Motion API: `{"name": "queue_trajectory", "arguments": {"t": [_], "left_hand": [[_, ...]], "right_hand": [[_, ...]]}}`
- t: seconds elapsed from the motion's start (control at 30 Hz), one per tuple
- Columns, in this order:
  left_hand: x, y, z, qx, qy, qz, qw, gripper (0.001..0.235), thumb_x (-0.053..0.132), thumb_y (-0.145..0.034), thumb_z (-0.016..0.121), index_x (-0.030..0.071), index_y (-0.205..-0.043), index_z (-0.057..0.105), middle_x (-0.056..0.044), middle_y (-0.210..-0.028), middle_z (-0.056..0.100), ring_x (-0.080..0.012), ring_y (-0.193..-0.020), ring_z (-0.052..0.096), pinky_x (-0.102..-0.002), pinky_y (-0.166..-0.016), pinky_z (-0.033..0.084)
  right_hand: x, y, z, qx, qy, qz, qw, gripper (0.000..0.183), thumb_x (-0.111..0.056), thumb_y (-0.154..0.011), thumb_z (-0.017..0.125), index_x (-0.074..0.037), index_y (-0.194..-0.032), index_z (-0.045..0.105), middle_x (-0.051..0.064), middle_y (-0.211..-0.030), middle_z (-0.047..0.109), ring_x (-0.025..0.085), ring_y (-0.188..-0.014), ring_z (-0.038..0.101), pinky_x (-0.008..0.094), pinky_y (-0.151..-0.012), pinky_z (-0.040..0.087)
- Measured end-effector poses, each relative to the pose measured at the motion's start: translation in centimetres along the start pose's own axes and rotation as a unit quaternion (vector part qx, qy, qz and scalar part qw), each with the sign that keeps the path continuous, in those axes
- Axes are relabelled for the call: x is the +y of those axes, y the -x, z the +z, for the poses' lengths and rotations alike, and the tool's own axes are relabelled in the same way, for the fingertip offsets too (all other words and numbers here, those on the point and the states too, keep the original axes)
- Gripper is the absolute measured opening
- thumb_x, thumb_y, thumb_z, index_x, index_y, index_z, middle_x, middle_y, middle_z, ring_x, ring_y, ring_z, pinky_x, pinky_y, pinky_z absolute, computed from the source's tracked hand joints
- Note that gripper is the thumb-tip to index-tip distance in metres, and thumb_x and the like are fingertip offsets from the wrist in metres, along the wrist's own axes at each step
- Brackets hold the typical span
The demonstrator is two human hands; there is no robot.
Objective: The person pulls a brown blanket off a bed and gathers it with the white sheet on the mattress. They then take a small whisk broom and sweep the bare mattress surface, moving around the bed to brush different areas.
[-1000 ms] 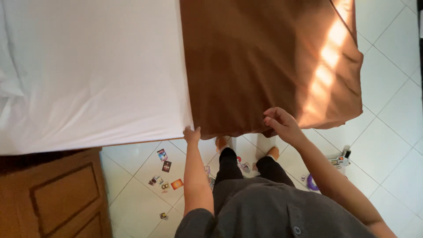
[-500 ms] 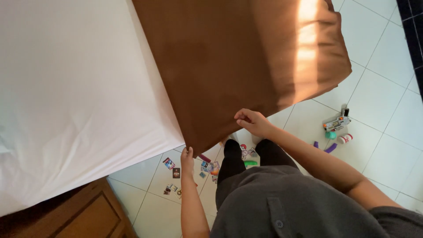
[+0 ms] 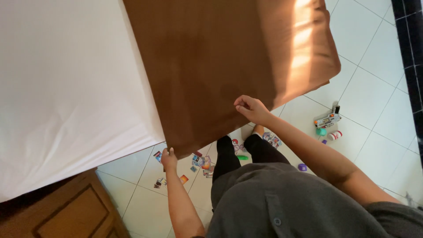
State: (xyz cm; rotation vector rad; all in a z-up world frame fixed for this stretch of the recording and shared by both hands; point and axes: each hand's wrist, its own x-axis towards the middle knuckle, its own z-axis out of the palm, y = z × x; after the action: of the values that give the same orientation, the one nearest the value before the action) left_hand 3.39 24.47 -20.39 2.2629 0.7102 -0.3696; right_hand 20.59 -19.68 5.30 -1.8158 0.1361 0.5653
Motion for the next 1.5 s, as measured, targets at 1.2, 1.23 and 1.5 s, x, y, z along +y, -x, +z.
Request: {"name": "queue_trajectory", "arguments": {"t": [1.2,1.23,1.5], "left_hand": [[59.4,15.6,25.7,-0.093,0.073,0.249,0.961,0.032,0.02,-0.09,0.073,0.008,-0.119,0.064,-0.015,-0.139,0.057,-0.0346,-0.13,0.052,-0.045,-0.111,0.037],[60.9,15.9,25.8,-0.092,0.075,0.24,0.963,0.032,0.02,-0.09,0.073,0.008,-0.119,0.064,-0.015,-0.139,0.057,-0.0346,-0.13,0.052,-0.045,-0.111,0.037],[60.8,17.4,25.1,-0.001,0.13,0.172,0.977,0.028,0.012,-0.094,0.071,0.0,-0.117,0.063,-0.016,-0.129,0.062,-0.0339,-0.125,0.056,-0.044,-0.109,0.042]], "right_hand": [[31.2,-11.6,-46.1,0.255,0.13,0.19,0.939,0.051,-0.03,-0.088,0.07,-0.007,-0.131,0.057,0.016,-0.119,0.071,0.033,-0.109,0.07,0.042,-0.094,0.055],[30.5,-12.9,-46.9,0.248,0.135,0.192,0.94,0.051,-0.03,-0.088,0.07,-0.007,-0.131,0.057,0.016,-0.119,0.071,0.033,-0.109,0.07,0.042,-0.094,0.055],[26.2,-19.6,-46.2,0.21,0.249,0.29,0.9,0.083,-0.044,-0.083,0.081,-0.009,-0.147,0.041,0.018,-0.142,0.041,0.041,-0.129,0.045,0.051,-0.105,0.042]]}}
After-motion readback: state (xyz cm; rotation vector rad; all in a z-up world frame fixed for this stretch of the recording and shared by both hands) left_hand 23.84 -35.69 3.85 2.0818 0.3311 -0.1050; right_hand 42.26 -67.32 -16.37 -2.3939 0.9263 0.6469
